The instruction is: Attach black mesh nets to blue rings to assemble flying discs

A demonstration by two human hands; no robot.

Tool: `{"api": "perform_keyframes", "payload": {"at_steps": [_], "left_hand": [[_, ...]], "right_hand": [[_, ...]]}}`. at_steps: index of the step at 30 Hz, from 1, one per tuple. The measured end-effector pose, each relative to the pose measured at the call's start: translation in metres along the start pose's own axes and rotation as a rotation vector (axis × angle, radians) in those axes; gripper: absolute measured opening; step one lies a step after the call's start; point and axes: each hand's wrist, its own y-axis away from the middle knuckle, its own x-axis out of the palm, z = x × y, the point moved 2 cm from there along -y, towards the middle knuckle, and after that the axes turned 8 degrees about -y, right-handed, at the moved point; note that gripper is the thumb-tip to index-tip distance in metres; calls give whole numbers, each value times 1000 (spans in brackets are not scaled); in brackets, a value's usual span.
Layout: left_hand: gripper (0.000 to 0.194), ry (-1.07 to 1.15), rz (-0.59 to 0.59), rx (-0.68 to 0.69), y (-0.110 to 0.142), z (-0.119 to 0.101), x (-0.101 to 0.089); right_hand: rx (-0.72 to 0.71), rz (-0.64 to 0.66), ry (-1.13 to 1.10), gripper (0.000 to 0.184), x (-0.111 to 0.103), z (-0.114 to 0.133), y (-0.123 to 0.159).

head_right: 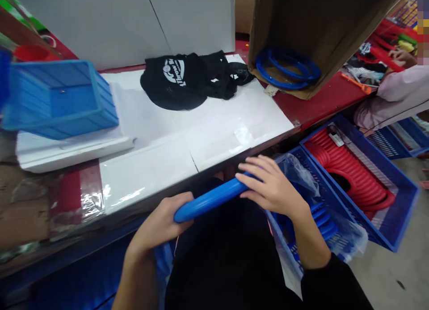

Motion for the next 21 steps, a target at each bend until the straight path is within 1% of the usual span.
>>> {"api": "perform_keyframes", "payload": {"at_steps": [2,5,8,12,15,17,18,21], "left_hand": [[12,-86,58,9,2,-10,-8],[13,-196,126,-11,3,-17,-12],[13,-259,161,-42,4,-20,-13],[15,-263,168,-63,6,-20,-16],[15,-248,173,-44,8,-19,-18],[14,-231,162,-15,11,-19,-19],[14,-222,153,1,12,-19,-20],[16,-190,122,49,18,-16,-23]], "right_hand": [[-78,148,-47,45,-1,9,-12],[-126,248,-75,42,5,17,-20],[-148,258,-98,37,14,23,-22],[-167,158,-129,32,21,32,-21],[-139,142,-145,28,23,36,-22],[-113,175,-179,28,22,38,-24],[-99,204,-198,31,20,38,-25],[-57,323,-239,50,13,31,-25]]}}
